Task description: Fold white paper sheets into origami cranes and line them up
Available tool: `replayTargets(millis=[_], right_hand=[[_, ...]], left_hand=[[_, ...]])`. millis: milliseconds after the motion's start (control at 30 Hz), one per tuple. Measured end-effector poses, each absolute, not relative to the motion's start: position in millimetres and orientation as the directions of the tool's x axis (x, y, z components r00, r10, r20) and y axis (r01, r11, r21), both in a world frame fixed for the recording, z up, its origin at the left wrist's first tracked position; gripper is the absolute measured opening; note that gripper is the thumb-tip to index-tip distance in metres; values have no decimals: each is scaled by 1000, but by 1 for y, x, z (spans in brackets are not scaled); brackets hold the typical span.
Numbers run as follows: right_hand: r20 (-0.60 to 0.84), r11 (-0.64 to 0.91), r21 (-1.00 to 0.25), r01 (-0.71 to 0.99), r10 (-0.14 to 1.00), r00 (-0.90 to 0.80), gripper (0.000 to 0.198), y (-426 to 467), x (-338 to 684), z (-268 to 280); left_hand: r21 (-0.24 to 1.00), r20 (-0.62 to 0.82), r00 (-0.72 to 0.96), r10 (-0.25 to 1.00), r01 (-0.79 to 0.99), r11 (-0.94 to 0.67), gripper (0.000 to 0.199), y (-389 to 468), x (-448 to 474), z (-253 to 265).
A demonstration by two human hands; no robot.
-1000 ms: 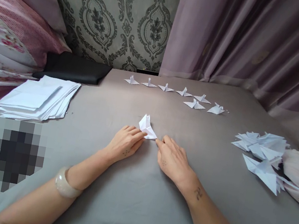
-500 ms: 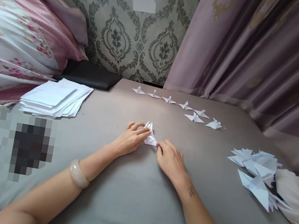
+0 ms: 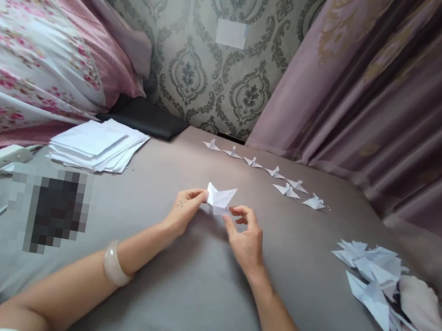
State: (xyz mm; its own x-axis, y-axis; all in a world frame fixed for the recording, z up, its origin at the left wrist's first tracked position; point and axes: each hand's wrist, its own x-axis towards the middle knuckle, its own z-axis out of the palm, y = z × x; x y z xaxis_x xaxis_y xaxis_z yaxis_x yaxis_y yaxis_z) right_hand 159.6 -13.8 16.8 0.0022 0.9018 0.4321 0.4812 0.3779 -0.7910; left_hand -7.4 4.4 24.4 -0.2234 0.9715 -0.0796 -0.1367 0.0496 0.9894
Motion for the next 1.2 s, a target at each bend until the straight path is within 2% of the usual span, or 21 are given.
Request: replayTargets(millis=[133,300,433,533,733,867,933,1033,1100,1200], right_hand=[[493,406,-700,588,870,-13,19,-19,151,12],[488,404,-743,533,873,18,15,-15,156,9],[478,406,-780,477,877,36,21,-12,161,13],[462,395,-812,431,885,59,22,-10,163,15],[468,418,-833,362,882,57,19,-8,163,15],[495,453,-812,367,868,25,16,-10,163,20],[475,457,-831,317,880,-23,15,-12,163,23],[337,350,-919,181,936,-97,18,-14,161,25],[232,245,-964,101,965,-124,22,-14,161,26],[124,127,-992,7,980,-158,30,-14,161,25]], left_hand=[[985,-81,-162,983,-162,55,27,-2,3,23],[986,-12,-109,994,-168,-6,46,-6,4,24],[993,111,12,994,-28,-111,33,-6,1,25],[988,149,59,987,43,-151,29,-5,0,24],[975,218,100,971,29,-222,23,-2,0,18],[926,335,102,937,148,-347,18,0,-3,18],[909,358,98,928,191,-371,16,0,-5,20],[950,278,143,950,109,-294,16,-3,-6,25],[985,172,201,964,-44,-166,21,-4,-4,27],[970,43,234,971,-242,16,27,-5,0,26]])
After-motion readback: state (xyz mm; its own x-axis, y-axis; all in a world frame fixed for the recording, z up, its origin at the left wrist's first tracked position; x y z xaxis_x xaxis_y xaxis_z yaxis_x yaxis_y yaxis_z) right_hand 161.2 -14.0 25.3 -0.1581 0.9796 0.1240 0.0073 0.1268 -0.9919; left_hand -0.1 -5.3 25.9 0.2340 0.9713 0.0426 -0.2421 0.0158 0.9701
